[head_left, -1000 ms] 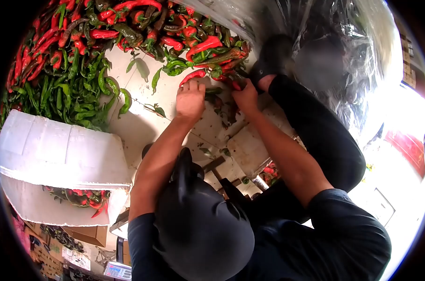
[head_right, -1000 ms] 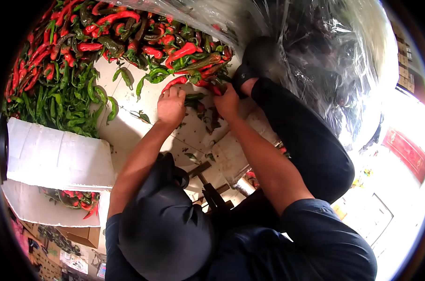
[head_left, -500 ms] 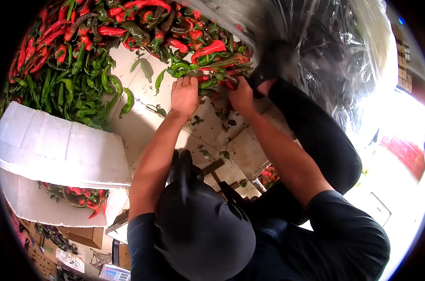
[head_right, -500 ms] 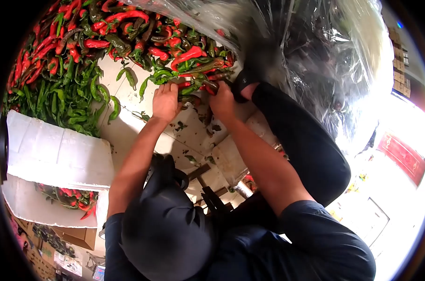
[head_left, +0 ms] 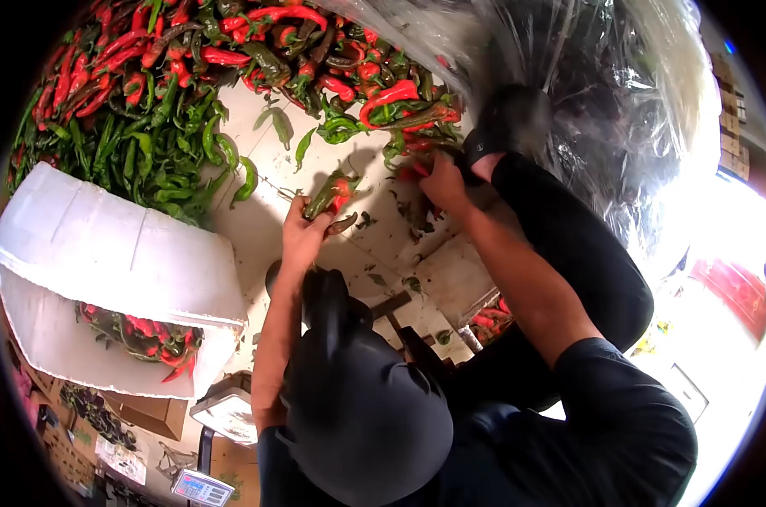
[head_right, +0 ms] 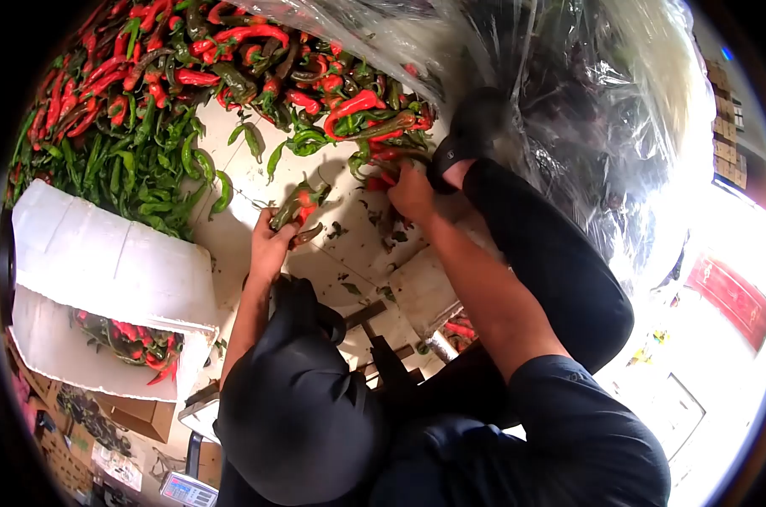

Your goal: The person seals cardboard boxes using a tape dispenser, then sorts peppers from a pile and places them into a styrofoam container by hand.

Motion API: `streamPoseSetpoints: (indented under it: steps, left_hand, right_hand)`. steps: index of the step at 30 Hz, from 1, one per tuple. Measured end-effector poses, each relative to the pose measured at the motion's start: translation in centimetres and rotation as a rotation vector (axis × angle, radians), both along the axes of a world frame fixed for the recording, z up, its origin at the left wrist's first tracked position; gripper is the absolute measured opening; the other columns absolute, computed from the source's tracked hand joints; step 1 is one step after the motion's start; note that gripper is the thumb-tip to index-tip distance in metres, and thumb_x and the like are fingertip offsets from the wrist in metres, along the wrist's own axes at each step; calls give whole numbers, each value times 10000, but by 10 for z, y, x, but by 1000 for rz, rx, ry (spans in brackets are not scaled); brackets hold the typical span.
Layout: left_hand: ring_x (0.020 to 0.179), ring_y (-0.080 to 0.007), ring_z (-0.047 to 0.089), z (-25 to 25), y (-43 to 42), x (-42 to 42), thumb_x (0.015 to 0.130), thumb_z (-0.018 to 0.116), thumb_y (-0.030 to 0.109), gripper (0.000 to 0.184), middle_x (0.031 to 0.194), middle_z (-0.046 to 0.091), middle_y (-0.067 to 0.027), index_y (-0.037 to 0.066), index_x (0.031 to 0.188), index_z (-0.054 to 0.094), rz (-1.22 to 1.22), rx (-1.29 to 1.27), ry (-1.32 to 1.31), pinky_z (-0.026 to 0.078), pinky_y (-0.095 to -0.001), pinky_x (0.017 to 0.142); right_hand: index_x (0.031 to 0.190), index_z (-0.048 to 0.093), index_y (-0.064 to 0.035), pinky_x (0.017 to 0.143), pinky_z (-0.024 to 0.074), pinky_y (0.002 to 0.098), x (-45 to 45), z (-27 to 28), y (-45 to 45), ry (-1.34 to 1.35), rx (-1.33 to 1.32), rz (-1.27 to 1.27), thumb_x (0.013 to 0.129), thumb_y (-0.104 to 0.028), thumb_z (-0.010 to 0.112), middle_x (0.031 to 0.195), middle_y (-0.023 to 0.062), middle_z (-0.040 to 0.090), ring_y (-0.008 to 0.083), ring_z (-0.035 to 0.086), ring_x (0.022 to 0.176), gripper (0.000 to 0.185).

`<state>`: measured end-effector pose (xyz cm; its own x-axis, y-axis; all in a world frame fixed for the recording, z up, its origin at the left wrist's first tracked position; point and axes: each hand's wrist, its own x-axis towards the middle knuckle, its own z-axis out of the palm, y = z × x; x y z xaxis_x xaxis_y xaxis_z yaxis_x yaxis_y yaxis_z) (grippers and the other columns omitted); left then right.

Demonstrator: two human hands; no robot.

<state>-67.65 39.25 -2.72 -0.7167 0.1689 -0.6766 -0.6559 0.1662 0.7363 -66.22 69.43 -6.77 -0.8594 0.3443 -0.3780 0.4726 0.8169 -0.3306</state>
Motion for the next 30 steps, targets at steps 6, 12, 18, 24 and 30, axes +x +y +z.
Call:
streamPoseSetpoints:
  steps: [6,12,18,24,30]
  left_hand:
    - [692,-170,578,36,-22,20,912,614,59,240,975,671,-113,-5,1143,588,563,567,-266,479,-336,577]
    - [687,-223,584,58,-48,19,945,598,106,273,996,668,-172,-17,1187,564,549,701,-184,488,-367,613]
    - [935,-220,621,121,-64,16,989,607,120,321,1146,634,-113,12,1275,511,575,630,62,514,-398,703]
    - [961,-213,640,180,-107,37,1011,572,105,332,1178,638,-108,4,1319,503,793,360,384,527,-369,738]
    - [886,-159,646,250,-216,33,998,595,134,336,1110,661,-80,-10,1300,560,1106,-207,598,529,-297,747]
  right_hand:
    - [1177,607,-80,797,519,523,13,2,-29,-36,57,171,829,-167,679,966,204,707,429,662,942,366]
    - [1185,638,-77,821,528,480,-2,20,-16,-109,-141,97,800,-191,723,1032,191,714,415,664,984,410]
    - [1102,673,-26,725,540,384,-15,33,-22,-232,-715,-93,735,-116,799,869,83,720,209,684,827,399]
    - [961,694,-19,550,482,272,-63,142,-146,-182,-1129,-19,808,-67,750,812,33,674,121,616,634,171]
    - [1126,638,15,799,514,291,-127,283,-327,-183,-1350,478,790,-121,776,959,75,679,144,652,880,387]
